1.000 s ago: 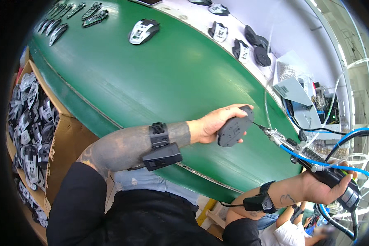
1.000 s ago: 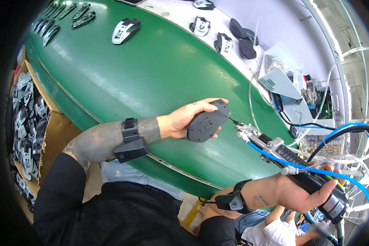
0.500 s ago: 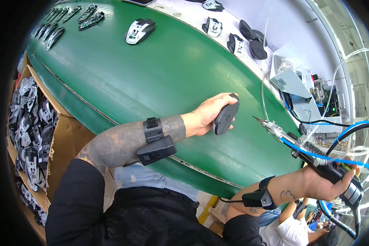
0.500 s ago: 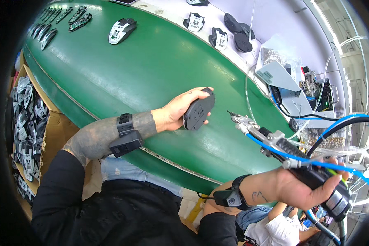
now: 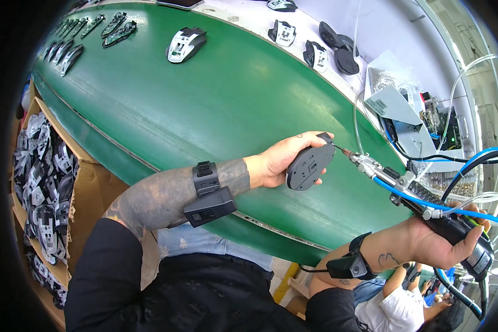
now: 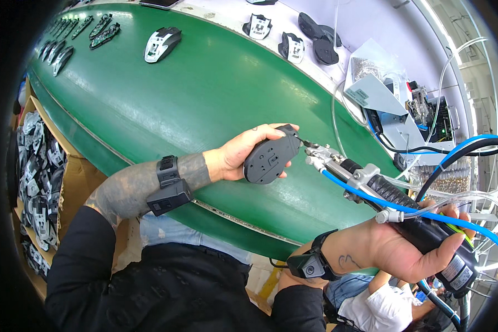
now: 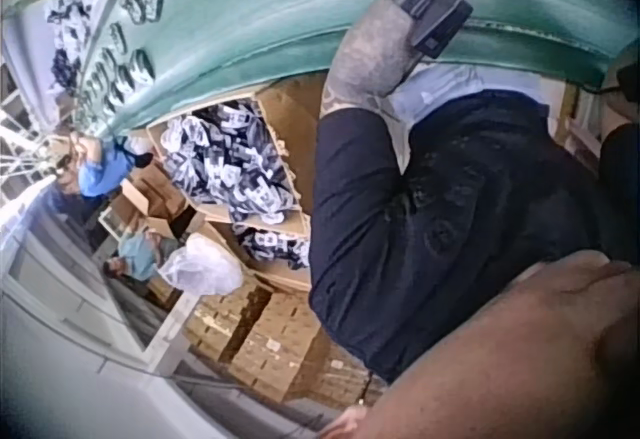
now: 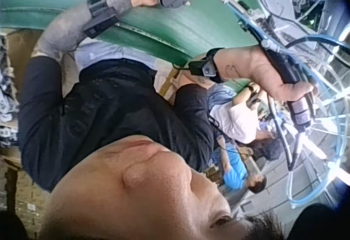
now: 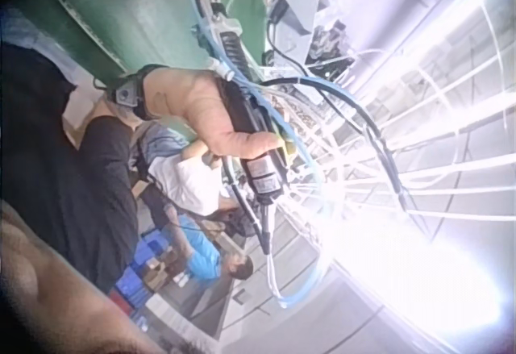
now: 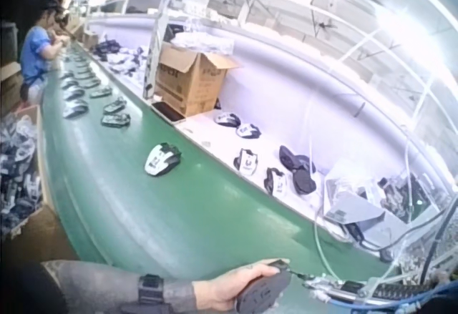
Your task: Use an electric screwdriver to fasten bottom plates onto computer mice on a factory assembly line.
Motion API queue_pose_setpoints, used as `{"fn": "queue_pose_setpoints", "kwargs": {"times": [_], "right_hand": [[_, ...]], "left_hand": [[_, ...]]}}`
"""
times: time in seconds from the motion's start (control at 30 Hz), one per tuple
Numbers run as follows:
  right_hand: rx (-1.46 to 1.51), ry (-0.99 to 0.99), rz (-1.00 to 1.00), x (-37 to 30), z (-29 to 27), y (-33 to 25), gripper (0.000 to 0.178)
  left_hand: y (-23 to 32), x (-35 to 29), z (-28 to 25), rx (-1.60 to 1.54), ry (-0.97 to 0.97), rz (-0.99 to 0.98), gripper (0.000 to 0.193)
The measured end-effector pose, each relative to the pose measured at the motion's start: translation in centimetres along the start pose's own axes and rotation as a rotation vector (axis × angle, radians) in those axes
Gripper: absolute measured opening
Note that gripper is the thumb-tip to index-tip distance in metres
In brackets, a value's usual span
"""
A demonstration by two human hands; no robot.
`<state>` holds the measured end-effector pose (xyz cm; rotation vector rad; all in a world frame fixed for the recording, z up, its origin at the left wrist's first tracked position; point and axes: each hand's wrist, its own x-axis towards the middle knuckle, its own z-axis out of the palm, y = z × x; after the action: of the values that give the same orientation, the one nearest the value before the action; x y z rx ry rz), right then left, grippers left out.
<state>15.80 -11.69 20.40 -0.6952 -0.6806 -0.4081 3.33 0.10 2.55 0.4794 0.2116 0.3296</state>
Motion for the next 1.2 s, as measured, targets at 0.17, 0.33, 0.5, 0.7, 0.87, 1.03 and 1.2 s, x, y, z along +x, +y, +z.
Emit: {"fn": "queue_pose_setpoints", "kwargs": {"times": [0.17, 0.33, 0.5, 0.7, 0.87, 1.03, 1.2], "right_hand": [[0.001, 0.004, 0.021, 0.3, -0.3, 0.0, 0.026], [-0.039, -0.019, -0.057, 0.6, -0.2, -0.2, 0.024], [0.002, 0.030, 0.003, 0.4, 0.5, -0.3, 0.034], [0.225, -0.338, 0.063, 0.8, -2.0, -2.7, 0.033], [0.239, -0.346, 0.142, -0.5, -1.7, -2.4, 0.033], [0.177, -0.322, 0.115, -1.0, -1.4, -2.2, 0.029], [0.170, -0.335, 0.155, -1.4, -0.8, -2.1, 0.030]], "left_hand": [[-0.1, 0.0, 0.3, -0.001, -0.028, -0.011, 0.047], [0.3, -0.2, 0.6, -0.020, -0.086, -0.035, 0.049], [1.0, 0.1, 0.1, 0.319, 0.378, 0.108, 0.052], [3.0, 0.1, -1.2, -0.055, 0.313, 0.318, 0.047], [3.2, 0.2, -1.2, -0.115, 0.215, 0.353, 0.044], [2.8, 0.1, -1.0, -0.123, 0.114, 0.365, 0.049], [2.6, -0.1, -0.5, -0.131, 0.078, 0.366, 0.045]]}}
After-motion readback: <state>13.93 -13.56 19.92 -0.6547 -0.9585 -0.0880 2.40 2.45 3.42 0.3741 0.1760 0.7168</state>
